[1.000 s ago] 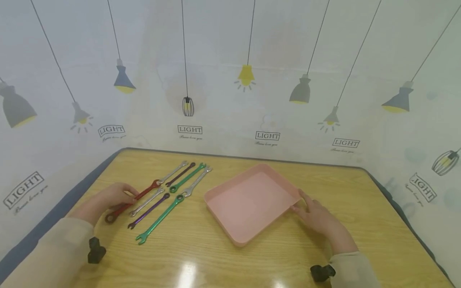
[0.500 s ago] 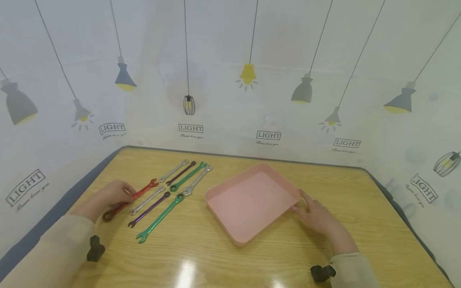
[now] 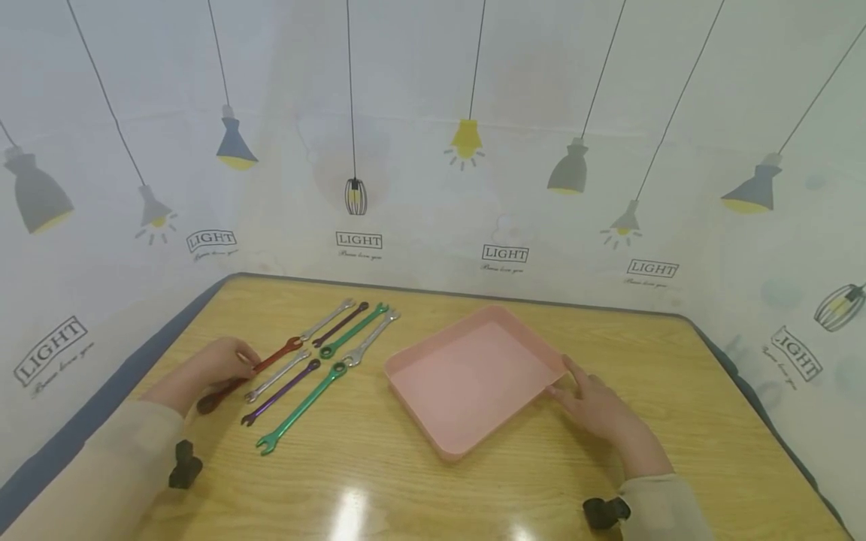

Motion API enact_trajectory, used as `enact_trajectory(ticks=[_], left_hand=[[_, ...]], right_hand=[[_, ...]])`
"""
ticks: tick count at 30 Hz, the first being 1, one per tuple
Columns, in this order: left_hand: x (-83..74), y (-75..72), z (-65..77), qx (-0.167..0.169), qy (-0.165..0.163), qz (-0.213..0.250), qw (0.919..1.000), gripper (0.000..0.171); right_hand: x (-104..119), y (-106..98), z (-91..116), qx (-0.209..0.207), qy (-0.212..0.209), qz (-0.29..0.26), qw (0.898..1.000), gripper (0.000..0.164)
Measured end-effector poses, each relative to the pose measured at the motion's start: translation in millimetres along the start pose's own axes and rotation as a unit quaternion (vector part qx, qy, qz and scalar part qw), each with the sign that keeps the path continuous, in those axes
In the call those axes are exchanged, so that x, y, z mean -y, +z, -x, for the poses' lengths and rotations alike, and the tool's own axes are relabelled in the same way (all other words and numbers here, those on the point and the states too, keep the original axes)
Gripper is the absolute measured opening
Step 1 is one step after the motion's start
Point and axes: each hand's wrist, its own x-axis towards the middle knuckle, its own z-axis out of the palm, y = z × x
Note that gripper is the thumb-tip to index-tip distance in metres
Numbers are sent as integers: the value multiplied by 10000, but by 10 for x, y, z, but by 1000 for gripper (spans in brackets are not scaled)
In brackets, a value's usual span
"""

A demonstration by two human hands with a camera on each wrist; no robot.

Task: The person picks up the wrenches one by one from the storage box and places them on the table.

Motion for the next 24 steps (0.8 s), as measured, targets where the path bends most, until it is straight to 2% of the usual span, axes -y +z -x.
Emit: enact_trajectory(ticks=[6, 9, 14, 17, 20, 24], left_hand=[[14, 3, 17, -70, -48, 29, 10000, 27], [-27, -4, 48, -103, -62, 103, 9999, 29], [-172, -40, 72, -170, 249, -506, 9983, 26], [-252, -39, 75, -177, 308, -775, 9964, 25], [-311, -21, 83, -204, 358, -956, 9946, 26], [-409, 19, 145, -228, 452, -995, 9937, 29]], right_hand=[[7, 6, -27, 44, 21, -64, 10000, 85], [-5, 2, -43, 68, 4, -40, 10000, 85], [-23, -56, -33, 216, 85, -143, 9996, 85], [-23, -99, -13, 289, 86, -155, 9994, 83], [-23, -119, -2, 149, -49, -38, 9999, 80], [-37, -118, -7, -374, -292, 206, 9987, 76]])
